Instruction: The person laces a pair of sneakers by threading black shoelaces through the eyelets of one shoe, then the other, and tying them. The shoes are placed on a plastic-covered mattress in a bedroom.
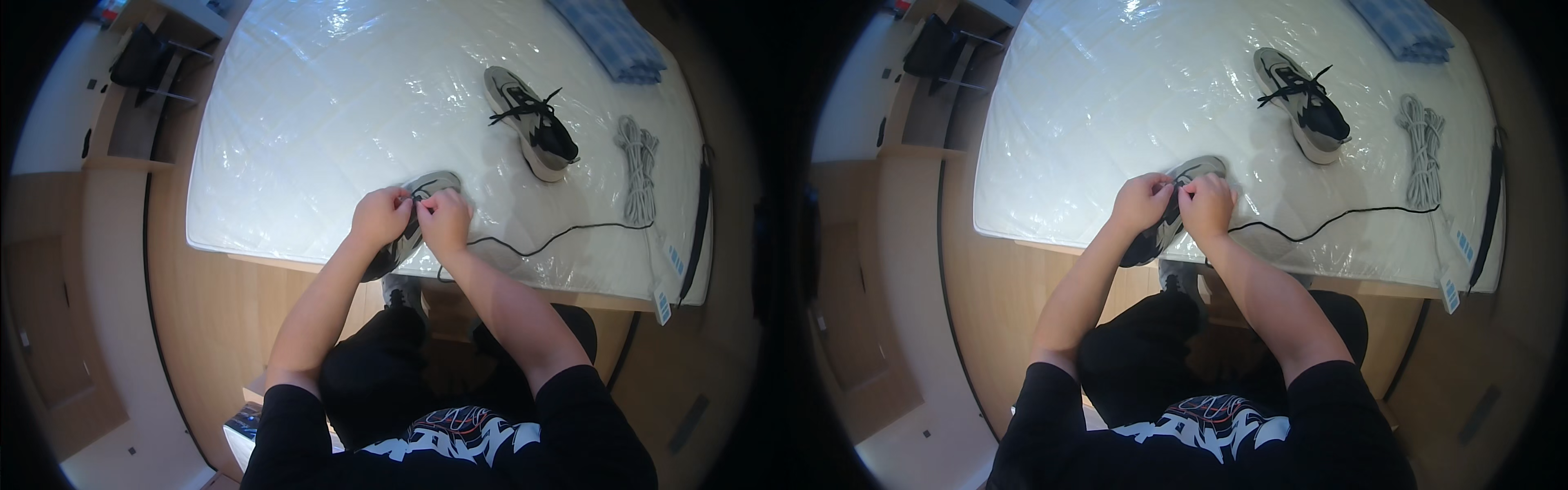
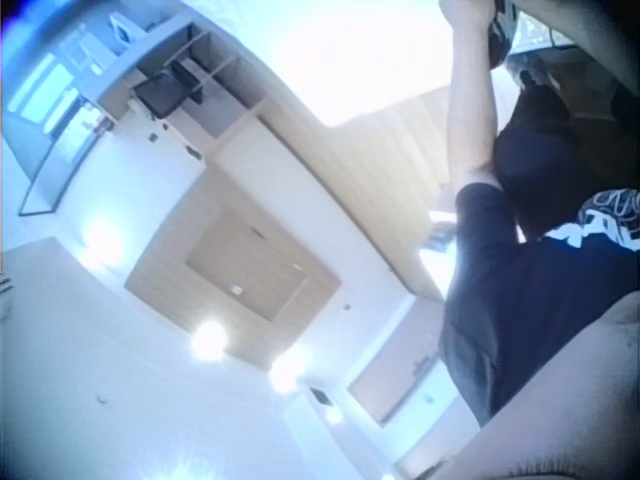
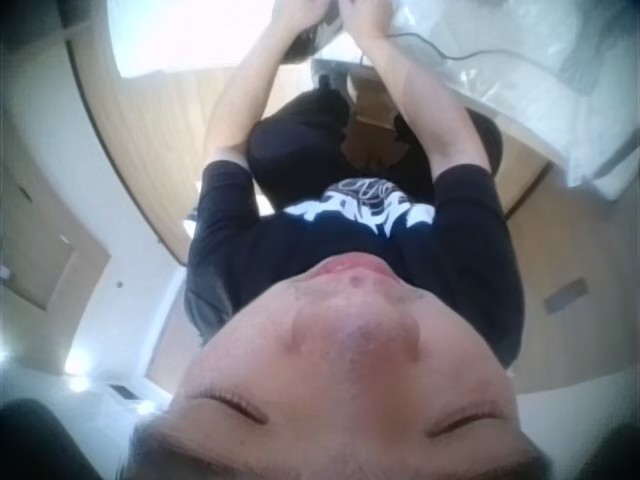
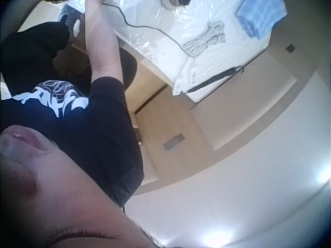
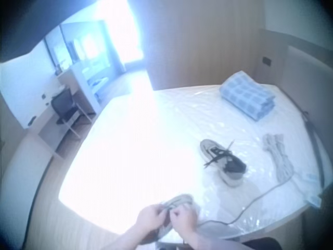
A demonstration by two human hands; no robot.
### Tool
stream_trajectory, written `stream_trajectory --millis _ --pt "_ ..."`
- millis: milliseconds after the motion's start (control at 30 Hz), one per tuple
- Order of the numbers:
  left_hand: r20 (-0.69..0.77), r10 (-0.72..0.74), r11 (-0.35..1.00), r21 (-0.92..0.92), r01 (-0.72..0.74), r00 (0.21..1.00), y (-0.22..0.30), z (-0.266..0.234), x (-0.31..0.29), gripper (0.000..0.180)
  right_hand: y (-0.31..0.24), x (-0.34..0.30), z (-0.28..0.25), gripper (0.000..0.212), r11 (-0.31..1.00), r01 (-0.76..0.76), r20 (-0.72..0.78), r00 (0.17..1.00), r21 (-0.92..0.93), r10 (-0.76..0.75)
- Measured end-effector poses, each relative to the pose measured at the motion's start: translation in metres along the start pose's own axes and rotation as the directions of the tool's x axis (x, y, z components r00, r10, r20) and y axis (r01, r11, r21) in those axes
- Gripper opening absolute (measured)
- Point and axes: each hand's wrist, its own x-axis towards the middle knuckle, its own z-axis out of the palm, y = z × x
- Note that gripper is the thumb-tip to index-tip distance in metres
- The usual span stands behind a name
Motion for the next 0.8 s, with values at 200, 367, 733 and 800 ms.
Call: stream_trajectory --millis 200,367,733,800 --pt "0.094 -0.056 0.984 -0.162 0.071 0.994 -0.017 0.007 -0.012 0.02 -0.005 -0.024 -0.006 0.012 0.998 -0.019 0.096 0.995 0.054 0.014" --pt "-0.127 0.081 0.997 0.018 -0.079 0.989 -0.02 -0.001 -0.007 0.017 0.004 -0.007 -0.022 0.032 0.971 -0.021 0.3 0.953 0.237 -0.053" --pt "-0.676 0.163 0.799 -0.337 -0.498 0.719 0.105 -0.309 -0.011 0.015 0.012 -0.002 -0.034 0.044 0.996 -0.086 0.536 0.841 -0.005 0.075" --pt "-0.758 0.152 0.799 -0.283 -0.53 0.635 0.121 -0.36 -0.018 0.018 -0.002 0.003 -0.039 0.047 0.995 -0.098 0.627 0.776 0.007 0.072"
